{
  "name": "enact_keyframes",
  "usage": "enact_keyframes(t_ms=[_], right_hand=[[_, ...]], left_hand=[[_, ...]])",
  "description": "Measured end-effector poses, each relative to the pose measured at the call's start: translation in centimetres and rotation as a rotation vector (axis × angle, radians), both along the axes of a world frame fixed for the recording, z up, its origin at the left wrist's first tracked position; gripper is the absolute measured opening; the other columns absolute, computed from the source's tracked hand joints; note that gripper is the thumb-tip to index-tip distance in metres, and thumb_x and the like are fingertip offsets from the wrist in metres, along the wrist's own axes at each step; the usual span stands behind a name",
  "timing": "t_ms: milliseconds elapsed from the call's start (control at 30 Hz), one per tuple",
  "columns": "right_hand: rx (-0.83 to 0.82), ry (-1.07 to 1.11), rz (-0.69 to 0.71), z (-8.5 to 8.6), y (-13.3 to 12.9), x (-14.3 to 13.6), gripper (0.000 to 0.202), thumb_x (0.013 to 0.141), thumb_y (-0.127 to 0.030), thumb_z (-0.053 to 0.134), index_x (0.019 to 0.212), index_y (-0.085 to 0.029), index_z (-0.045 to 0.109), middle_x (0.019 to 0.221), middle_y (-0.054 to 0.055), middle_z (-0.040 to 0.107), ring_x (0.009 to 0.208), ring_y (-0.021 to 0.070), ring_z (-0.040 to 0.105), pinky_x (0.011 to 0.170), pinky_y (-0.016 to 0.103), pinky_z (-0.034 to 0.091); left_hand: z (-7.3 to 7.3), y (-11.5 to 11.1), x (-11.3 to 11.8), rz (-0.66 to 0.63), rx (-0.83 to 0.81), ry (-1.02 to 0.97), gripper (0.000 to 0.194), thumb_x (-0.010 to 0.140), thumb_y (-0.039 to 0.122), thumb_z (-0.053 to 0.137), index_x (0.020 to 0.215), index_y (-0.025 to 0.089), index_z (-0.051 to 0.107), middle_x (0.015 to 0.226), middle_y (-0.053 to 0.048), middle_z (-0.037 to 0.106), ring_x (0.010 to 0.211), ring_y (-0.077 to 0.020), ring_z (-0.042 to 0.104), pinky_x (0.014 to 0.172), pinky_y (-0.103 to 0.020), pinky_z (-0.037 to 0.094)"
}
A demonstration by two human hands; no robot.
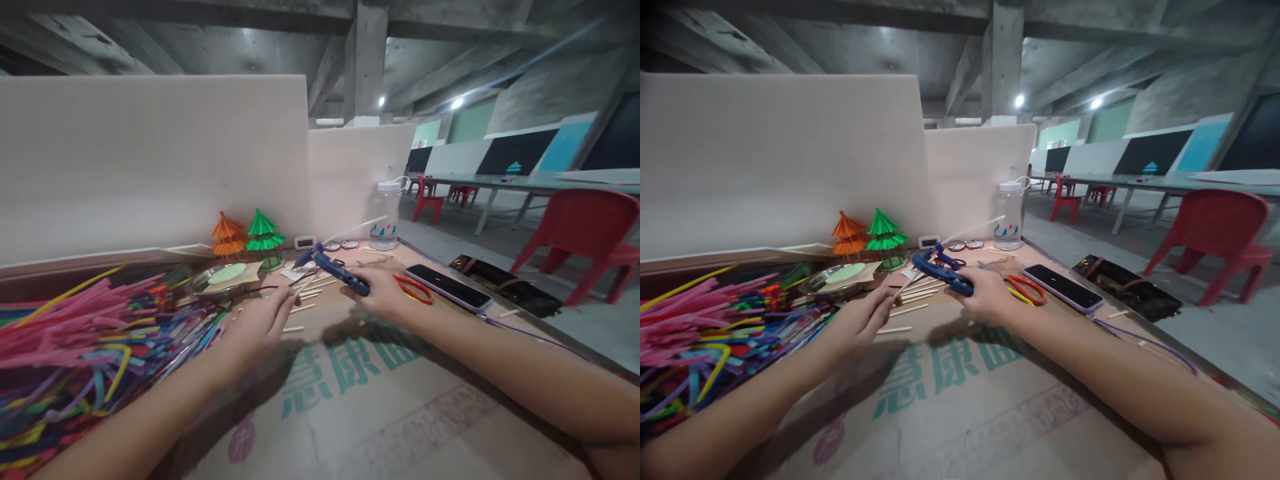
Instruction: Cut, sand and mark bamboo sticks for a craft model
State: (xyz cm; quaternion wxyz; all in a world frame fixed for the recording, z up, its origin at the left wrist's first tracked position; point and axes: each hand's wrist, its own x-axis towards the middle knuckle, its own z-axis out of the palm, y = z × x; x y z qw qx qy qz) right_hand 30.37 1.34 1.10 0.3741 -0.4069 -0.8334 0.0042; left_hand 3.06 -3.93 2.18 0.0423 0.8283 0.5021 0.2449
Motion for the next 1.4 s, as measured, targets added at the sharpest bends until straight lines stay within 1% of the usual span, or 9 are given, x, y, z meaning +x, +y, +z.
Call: enact_keyframes(t_ms=[133,333,600,733,833,1000,1100,1200,1400], right_hand=[[-0.182,0.03,-0.046,-0.6,0.0,-0.6,0.037,0.089,-0.053,0.058,0.077,-0.018,0.067,0.066,0.002,0.062,0.062,0.0184,0.056,0.059,0.028,0.037],[-0.249,0.052,-0.063,-1.1,0.2,-0.6,0.044,0.088,-0.059,0.056,0.07,-0.019,0.063,0.056,-0.001,0.052,0.053,0.0155,0.047,0.052,0.028,0.029],[-0.261,0.054,-0.075,-1.3,0.5,-0.4,0.051,0.084,-0.065,0.058,0.062,-0.019,0.058,0.055,0.0,0.05,0.053,0.0151,0.044,0.053,0.029,0.03],[-0.276,0.082,-0.097,-1.5,0.8,-0.3,0.052,0.083,-0.063,0.058,0.055,-0.02,0.048,0.052,-0.001,0.045,0.05,0.0136,0.039,0.051,0.028,0.027],[-0.2,0.13,-0.099,-1.5,1.2,-0.1,0.05,0.084,-0.059,0.058,0.054,-0.021,0.042,0.051,-0.001,0.043,0.051,0.014,0.039,0.052,0.029,0.027],[-0.064,0.112,0.045,-1.8,0.8,0.2,0.032,0.089,-0.049,0.055,0.079,-0.019,0.06,0.075,0.004,0.063,0.069,0.02,0.056,0.064,0.03,0.041],[-0.014,-0.032,0.141,-2.2,0.2,0.1,0.023,0.088,-0.041,0.058,0.089,-0.018,0.062,0.086,0.008,0.068,0.078,0.0224,0.06,0.071,0.032,0.044],[0.114,-0.19,0.223,-2.4,-0.3,-0.2,0.018,0.079,-0.029,0.062,0.092,-0.017,0.062,0.087,0.01,0.068,0.078,0.0232,0.06,0.069,0.033,0.044],[0.339,-0.489,0.432,-2.2,-0.8,-0.6,0.025,0.07,-0.023,0.06,0.094,-0.015,0.062,0.08,0.009,0.064,0.072,0.0221,0.054,0.066,0.033,0.039]], left_hand=[[1.3,0.1,-0.2,-0.017,0.04,-0.055,0.036,0.101,0.042,0.027,0.092,0.023,0.056,0.082,-0.004,0.065,0.073,-0.0206,0.063,0.067,-0.03,0.046],[2.1,-0.5,-0.1,-0.037,0.022,-0.053,0.038,0.101,0.041,0.028,0.102,0.022,0.061,0.103,-0.008,0.069,0.089,-0.0238,0.066,0.078,-0.033,0.049],[1.3,-0.5,-0.2,-0.018,-0.004,-0.05,0.04,0.103,0.046,0.029,0.112,0.024,0.061,0.12,-0.008,0.068,0.098,-0.0245,0.066,0.084,-0.034,0.049],[1.1,-0.5,0.0,-0.005,0.005,-0.016,0.042,0.103,0.047,0.027,0.107,0.023,0.06,0.108,-0.008,0.07,0.087,-0.0232,0.066,0.078,-0.033,0.049],[1.3,0.0,-0.2,0.039,-0.009,0.076,0.043,0.103,0.044,0.024,0.107,0.022,0.06,0.102,-0.008,0.071,0.087,-0.0241,0.067,0.076,-0.033,0.048],[0.5,2.5,-2.2,0.106,-0.075,0.242,0.036,0.1,0.037,0.034,0.106,0.024,0.066,0.1,-0.006,0.075,0.087,-0.0236,0.069,0.073,-0.03,0.046],[-0.7,3.8,-3.2,0.093,-0.08,0.29,0.028,0.096,0.031,0.043,0.092,0.021,0.069,0.092,-0.007,0.075,0.081,-0.0231,0.068,0.07,-0.029,0.046],[-1.5,4.3,-3.4,0.049,-0.04,0.317,0.025,0.094,0.028,0.047,0.087,0.02,0.07,0.093,-0.008,0.074,0.085,-0.0239,0.067,0.076,-0.031,0.047],[-3.2,4.8,-3.6,0.014,0.072,0.303,0.028,0.095,0.018,0.044,0.101,0.019,0.072,0.108,-0.011,0.071,0.103,-0.0242,0.064,0.093,-0.033,0.047]])
